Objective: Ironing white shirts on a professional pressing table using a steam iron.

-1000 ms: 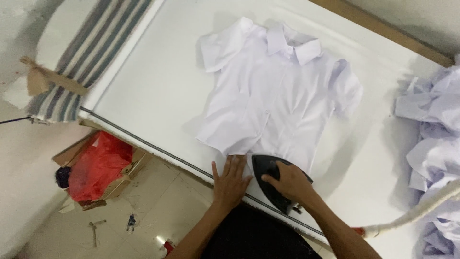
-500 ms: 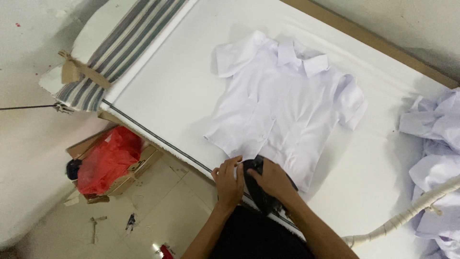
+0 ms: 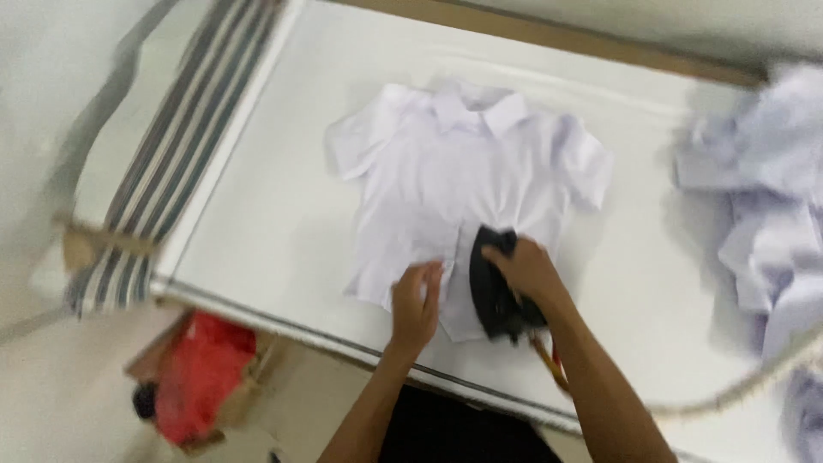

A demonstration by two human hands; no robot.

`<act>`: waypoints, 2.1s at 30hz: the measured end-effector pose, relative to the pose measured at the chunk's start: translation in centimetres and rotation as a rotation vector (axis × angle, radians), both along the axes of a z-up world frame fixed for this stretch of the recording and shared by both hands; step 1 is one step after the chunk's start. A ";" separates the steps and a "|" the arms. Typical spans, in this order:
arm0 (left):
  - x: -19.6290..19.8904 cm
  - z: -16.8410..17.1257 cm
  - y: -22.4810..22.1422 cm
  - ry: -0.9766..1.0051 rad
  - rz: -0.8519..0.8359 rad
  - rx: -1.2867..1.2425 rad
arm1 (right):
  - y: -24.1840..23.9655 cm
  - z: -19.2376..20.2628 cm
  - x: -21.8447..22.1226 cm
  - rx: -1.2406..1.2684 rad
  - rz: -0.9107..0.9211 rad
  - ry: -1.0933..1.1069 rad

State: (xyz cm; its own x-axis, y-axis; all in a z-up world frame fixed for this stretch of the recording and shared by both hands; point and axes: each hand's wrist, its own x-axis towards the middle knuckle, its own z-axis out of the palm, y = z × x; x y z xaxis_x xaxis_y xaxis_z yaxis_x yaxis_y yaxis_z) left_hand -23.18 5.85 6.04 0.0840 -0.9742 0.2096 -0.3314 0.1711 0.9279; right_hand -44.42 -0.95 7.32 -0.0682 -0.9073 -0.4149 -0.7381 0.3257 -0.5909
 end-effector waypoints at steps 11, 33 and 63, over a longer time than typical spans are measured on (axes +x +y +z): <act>-5.5 -9.6 -20.8 -0.756 -0.820 0.058 | 2.4 -4.3 4.3 0.072 -0.278 0.046; 0.6 -10.3 -25.4 -0.787 -0.747 0.015 | -5.0 -3.1 9.5 0.141 -0.301 0.040; 18.7 -12.0 -1.1 -0.390 0.088 0.640 | 4.3 -0.3 14.0 0.201 0.582 0.065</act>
